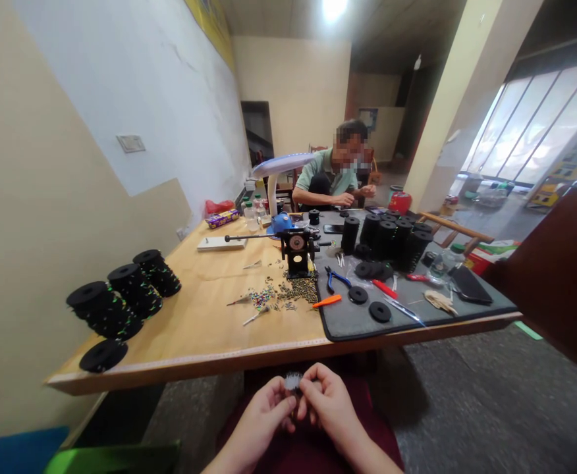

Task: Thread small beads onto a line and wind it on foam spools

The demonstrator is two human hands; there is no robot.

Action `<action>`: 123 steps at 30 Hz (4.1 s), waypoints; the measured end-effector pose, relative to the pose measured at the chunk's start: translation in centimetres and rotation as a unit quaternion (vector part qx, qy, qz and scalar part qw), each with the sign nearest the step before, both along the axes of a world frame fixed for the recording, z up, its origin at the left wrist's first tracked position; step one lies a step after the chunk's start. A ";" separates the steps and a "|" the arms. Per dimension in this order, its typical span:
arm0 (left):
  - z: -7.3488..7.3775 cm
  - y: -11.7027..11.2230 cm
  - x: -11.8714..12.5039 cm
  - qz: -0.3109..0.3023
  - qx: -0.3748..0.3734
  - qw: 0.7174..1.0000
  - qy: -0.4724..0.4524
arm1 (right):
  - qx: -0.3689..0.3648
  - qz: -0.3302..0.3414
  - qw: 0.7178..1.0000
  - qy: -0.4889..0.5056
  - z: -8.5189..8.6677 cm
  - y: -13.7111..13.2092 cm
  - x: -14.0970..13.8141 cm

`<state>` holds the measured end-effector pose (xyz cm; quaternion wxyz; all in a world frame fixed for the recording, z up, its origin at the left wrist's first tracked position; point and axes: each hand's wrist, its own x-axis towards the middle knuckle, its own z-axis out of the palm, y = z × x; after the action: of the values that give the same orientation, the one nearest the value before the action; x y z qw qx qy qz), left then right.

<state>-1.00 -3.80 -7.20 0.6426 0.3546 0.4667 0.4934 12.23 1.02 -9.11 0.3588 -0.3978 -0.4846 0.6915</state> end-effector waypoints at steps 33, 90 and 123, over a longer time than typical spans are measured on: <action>-1.5 0.5 0.0 0.110 -0.096 0.985 -0.095 | 0.094 -0.008 0.991 -0.092 -0.2 -1.0 0.3; -0.4 0.9 -0.2 0.095 0.053 0.974 0.197 | 0.005 0.062 0.998 -0.009 0.2 0.1 0.5; 4.4 1.2 -1.2 0.012 -0.028 0.999 -0.042 | 0.172 0.157 0.972 0.011 0.8 1.2 3.0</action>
<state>-2.20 -2.62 -2.85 0.6653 0.3101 0.4567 0.5025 15.24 2.18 -8.32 0.3142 -0.2412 -0.6483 0.6502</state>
